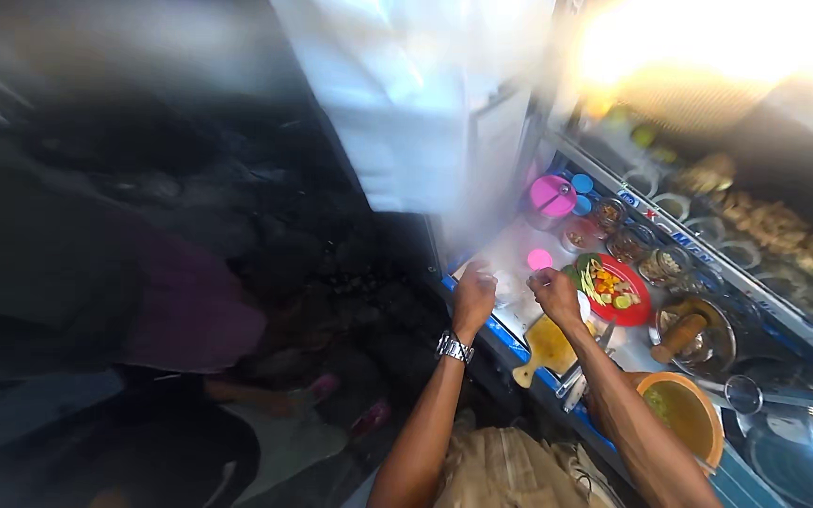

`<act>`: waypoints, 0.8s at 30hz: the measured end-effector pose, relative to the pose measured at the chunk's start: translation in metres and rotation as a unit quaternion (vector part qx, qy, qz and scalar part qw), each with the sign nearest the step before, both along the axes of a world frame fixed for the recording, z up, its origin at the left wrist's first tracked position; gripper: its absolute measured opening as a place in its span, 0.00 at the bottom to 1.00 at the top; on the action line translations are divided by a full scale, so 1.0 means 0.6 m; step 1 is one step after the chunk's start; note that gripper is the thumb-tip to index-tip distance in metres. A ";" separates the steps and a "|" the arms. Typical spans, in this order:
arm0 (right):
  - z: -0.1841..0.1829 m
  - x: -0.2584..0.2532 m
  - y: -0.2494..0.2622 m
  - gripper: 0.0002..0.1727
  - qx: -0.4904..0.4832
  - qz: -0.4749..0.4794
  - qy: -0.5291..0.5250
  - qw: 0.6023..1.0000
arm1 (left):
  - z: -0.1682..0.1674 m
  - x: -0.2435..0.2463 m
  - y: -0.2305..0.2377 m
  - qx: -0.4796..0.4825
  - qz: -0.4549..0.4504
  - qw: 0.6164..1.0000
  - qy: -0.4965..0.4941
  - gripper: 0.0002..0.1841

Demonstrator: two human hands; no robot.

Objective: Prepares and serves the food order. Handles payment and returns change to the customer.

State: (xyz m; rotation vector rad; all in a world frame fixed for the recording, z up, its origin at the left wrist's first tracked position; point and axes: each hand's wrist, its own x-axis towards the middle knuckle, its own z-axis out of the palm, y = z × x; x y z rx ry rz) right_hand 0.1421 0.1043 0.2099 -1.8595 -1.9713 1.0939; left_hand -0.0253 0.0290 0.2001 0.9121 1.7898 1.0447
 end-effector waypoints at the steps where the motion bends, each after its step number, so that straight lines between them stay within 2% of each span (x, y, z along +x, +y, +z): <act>1: 0.007 0.001 -0.001 0.12 0.007 0.004 -0.007 1.000 | 0.000 -0.002 0.000 -0.017 -0.001 1.000 0.016 0.21; 3: 0.023 0.003 0.000 0.13 0.024 0.003 -0.010 1.000 | 0.001 -0.003 0.001 -0.038 0.011 0.999 0.032 0.21; 5: 0.036 0.007 0.008 0.14 0.007 -0.010 0.039 0.999 | 0.005 -0.003 0.007 -0.032 0.031 0.999 0.017 0.23; 7: 0.048 0.009 0.013 0.12 -0.047 -0.036 0.128 0.990 | 0.011 0.002 0.012 -0.003 0.047 0.999 -0.022 0.24; 10: 0.049 0.007 0.021 0.08 -0.116 -0.056 0.207 0.970 | 0.007 0.007 0.023 0.039 0.013 0.998 -0.051 0.27; 12: 0.048 0.005 0.022 0.07 -0.134 -0.069 0.215 0.965 | 0.001 0.007 0.030 0.054 -0.009 0.998 -0.036 0.28; 18: 0.055 0.000 0.019 0.07 -0.157 -0.086 0.232 0.956 | 0.004 -0.009 0.043 0.073 -0.054 0.996 0.008 0.21; 20: 0.055 -0.001 0.022 0.08 -0.139 -0.077 0.211 0.964 | 0.006 -0.013 0.044 0.076 -0.073 0.994 0.007 0.20; 21: 0.053 -0.002 0.022 0.11 -0.111 -0.065 0.183 0.975 | 0.005 -0.015 0.043 0.077 -0.084 0.993 0.010 0.20; 22: 0.051 -0.001 0.023 0.19 -0.073 -0.044 0.151 0.985 | 0.004 -0.018 0.043 0.077 -0.096 0.992 0.024 0.20; 24: 0.053 -0.007 0.031 0.45 0.006 0.019 0.072 0.997 | 0.004 -0.030 0.038 0.049 -0.094 0.990 0.090 0.22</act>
